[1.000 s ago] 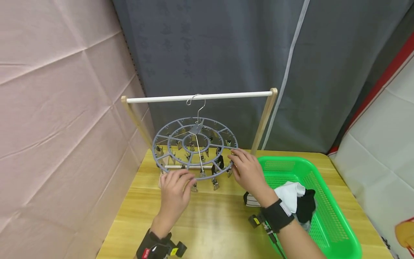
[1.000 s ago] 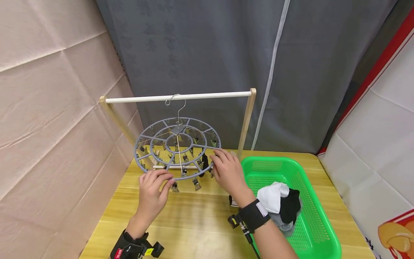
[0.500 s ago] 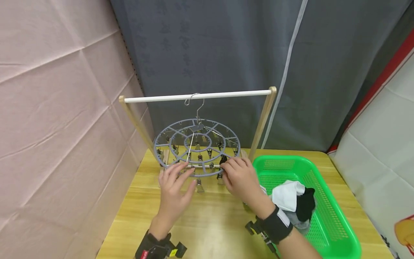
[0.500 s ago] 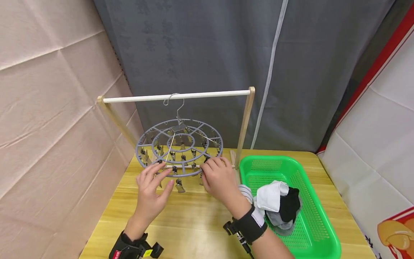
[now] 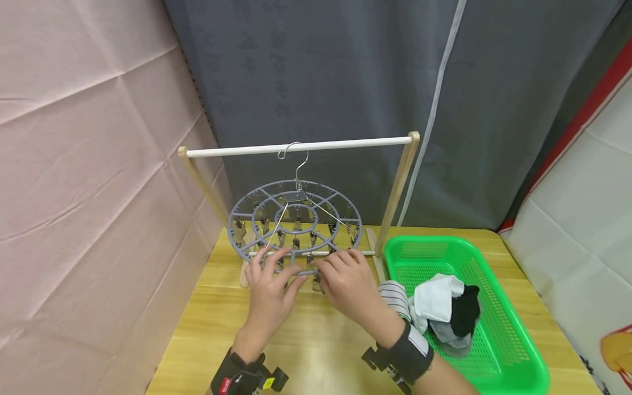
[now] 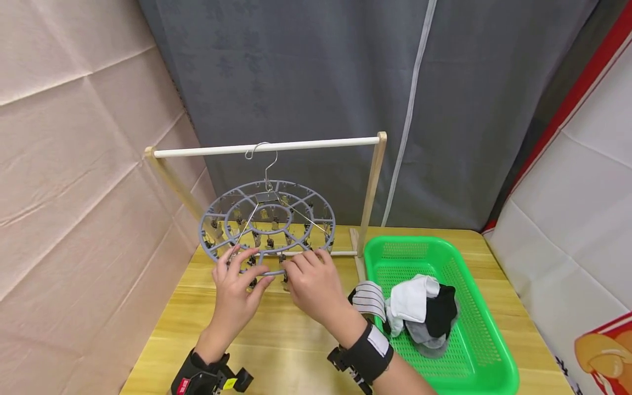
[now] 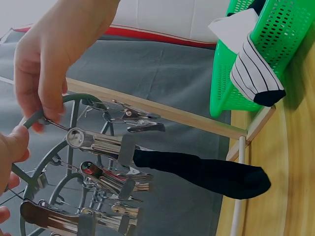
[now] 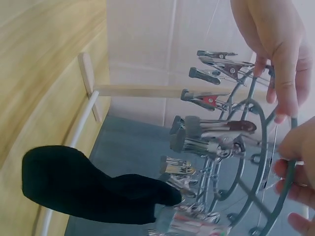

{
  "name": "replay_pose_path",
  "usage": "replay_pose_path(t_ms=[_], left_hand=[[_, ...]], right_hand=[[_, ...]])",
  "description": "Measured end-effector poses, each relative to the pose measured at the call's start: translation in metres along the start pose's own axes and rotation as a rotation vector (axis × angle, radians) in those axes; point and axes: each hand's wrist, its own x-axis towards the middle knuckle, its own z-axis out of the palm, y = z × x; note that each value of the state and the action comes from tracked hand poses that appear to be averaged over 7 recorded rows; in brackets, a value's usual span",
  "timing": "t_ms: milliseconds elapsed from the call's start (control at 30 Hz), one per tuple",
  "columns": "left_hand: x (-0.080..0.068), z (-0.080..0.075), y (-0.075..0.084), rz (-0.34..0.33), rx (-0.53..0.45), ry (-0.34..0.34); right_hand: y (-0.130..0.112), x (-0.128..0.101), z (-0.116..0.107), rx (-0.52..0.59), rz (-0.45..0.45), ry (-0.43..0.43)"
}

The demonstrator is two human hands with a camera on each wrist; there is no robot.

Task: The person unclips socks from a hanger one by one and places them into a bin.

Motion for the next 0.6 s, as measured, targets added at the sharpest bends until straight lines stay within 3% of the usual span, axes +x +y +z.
replay_pose_path(t_ms=[100,233,367,467,600], left_hand=[[0.0,0.002,-0.003,-0.028,-0.035,-0.003],[-0.001,0.007,-0.009,-0.047,-0.105,-0.001],[-0.002,0.01,-0.014,-0.033,-0.171,-0.002],[-0.003,0.01,-0.018,-0.015,-0.203,-0.008],[-0.004,0.008,-0.021,-0.021,-0.214,-0.017]], right_hand=[[0.013,-0.005,0.004,0.068,0.024,0.061],[0.047,-0.014,0.012,0.141,0.147,0.139],[0.074,-0.022,0.018,0.128,0.266,0.06],[0.082,-0.027,0.016,0.138,0.276,-0.001],[0.081,-0.028,0.013,0.161,0.268,0.027]])
